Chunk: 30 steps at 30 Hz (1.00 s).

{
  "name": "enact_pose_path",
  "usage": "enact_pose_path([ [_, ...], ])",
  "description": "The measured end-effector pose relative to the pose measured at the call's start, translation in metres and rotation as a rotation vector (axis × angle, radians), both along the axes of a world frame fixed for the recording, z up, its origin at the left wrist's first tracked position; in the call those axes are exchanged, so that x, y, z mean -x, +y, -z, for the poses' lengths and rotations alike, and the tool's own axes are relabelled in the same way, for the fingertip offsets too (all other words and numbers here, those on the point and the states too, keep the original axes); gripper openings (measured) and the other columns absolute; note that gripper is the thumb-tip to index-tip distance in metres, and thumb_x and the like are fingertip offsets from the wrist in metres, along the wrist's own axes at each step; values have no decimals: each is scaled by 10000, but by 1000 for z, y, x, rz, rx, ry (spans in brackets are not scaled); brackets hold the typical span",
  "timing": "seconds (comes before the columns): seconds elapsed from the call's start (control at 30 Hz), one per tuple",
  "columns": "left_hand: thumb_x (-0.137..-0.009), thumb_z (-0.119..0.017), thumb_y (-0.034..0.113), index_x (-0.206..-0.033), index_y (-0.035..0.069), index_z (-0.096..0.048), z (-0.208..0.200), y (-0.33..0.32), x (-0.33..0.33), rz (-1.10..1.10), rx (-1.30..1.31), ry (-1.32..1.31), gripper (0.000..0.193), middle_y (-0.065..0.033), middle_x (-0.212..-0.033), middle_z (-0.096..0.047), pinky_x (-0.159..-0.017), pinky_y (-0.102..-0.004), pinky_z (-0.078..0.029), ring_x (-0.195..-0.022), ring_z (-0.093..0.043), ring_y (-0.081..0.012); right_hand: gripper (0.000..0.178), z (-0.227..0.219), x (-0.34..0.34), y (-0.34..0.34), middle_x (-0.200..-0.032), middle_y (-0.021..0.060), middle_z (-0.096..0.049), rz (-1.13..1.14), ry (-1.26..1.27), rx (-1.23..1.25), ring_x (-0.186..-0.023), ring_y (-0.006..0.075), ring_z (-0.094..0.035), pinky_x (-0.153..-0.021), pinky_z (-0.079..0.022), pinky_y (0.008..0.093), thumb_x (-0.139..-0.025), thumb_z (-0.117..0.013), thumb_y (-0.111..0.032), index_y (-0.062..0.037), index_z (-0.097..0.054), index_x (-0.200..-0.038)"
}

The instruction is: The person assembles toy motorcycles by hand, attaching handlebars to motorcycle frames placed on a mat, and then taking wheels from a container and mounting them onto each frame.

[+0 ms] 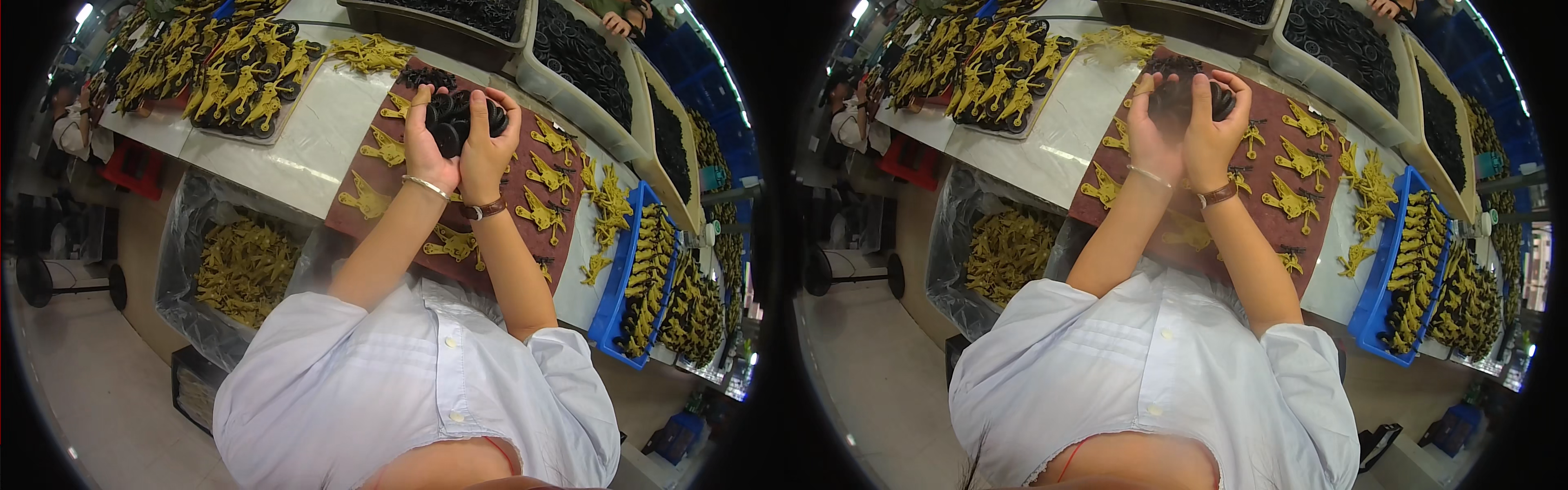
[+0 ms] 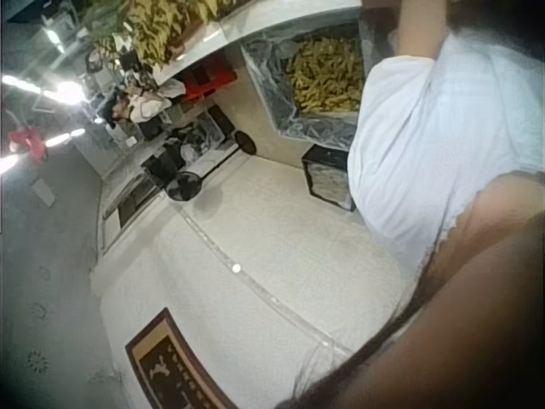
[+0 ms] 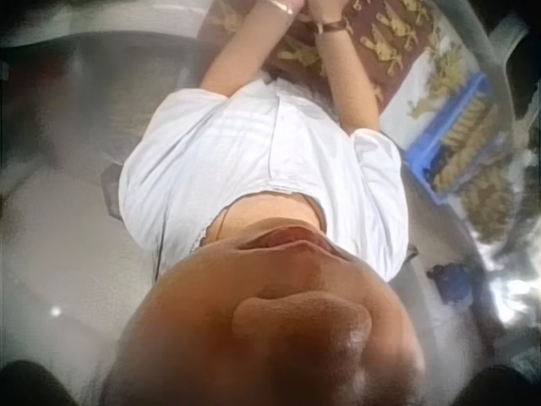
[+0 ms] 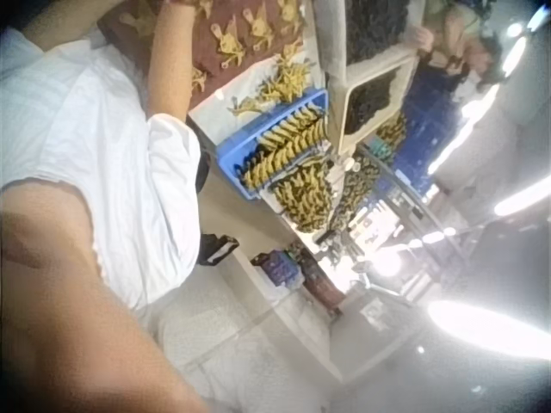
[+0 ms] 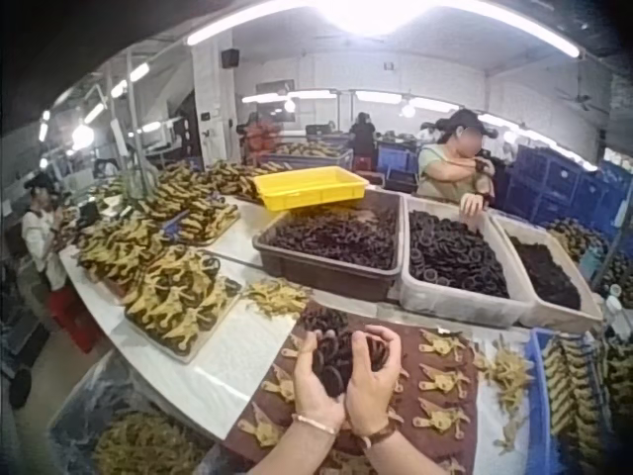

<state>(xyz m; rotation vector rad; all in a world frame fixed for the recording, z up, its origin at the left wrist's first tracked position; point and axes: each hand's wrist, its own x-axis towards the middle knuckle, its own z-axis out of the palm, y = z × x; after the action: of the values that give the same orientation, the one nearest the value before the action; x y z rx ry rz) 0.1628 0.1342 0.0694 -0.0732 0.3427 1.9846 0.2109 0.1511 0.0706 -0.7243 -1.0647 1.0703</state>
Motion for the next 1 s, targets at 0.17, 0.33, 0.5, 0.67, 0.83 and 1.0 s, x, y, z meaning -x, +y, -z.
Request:
enact_pose_path([
  [0.17, -928, -591, 302, -1070, 123, -518, -2, 2, -4, -53, 66, 63, 241, -20, -1009, -576, -827, -366, -525, -921, -613, -201, 226, 6, -3, 2, -889, 16, -565, 90, 101, 27, -774, 40, -526, -638, -438, 182, -907, -663, -174, -38, -534, -1033],
  [0.33, -948, -552, 293, -1056, 121, -519, 10, 9, -5, -14, -20, 10, 206, -49, -995, -600, -851, -387, -517, -949, -615, -248, 194, -9, -8, 2, -875, 17, -566, 148, -322, -301, -783, 52, -536, -661, -438, 187, -920, -647, -179, -40, -523, -972],
  [0.5, -917, -605, 310, -1059, 137, -542, -5, 1, -9, 56, 29, -57, 232, -13, -971, -589, -795, -356, -543, -878, -620, -186, 194, -7, -11, 7, -882, 11, -544, 166, -172, -243, -737, 50, -508, -643, -425, 187, -944, -614, -198, -38, -507, -968],
  [0.67, -919, -595, 309, -1027, 135, -556, 0, 4, -7, 70, 15, -109, 208, -47, -957, -611, -806, -374, -526, -900, -615, -213, 201, -6, -13, 7, -885, 10, -518, 243, 31, -107, -712, 52, -485, -632, -426, 196, -951, -603, -204, -32, -501, -972],
  [0.83, -898, -632, 259, -1016, 153, -552, 7, 5, -6, 121, 36, -101, 177, -12, -909, -599, -774, -351, -552, -830, -631, -185, 220, -5, -10, 5, -884, 14, -520, 290, -140, -241, -747, 73, -500, -660, -439, 215, -927, -635, -196, -27, -500, -970],
  [1.0, -888, -624, 155, -1042, 153, -521, 18, 13, -9, 95, 53, 10, 185, -53, -968, -608, -806, -357, -523, -885, -597, -199, 214, 5, -13, 8, -884, 15, -519, 352, -301, -352, -769, 83, -508, -683, -450, 227, -909, -655, -163, -27, -501, -968],
])
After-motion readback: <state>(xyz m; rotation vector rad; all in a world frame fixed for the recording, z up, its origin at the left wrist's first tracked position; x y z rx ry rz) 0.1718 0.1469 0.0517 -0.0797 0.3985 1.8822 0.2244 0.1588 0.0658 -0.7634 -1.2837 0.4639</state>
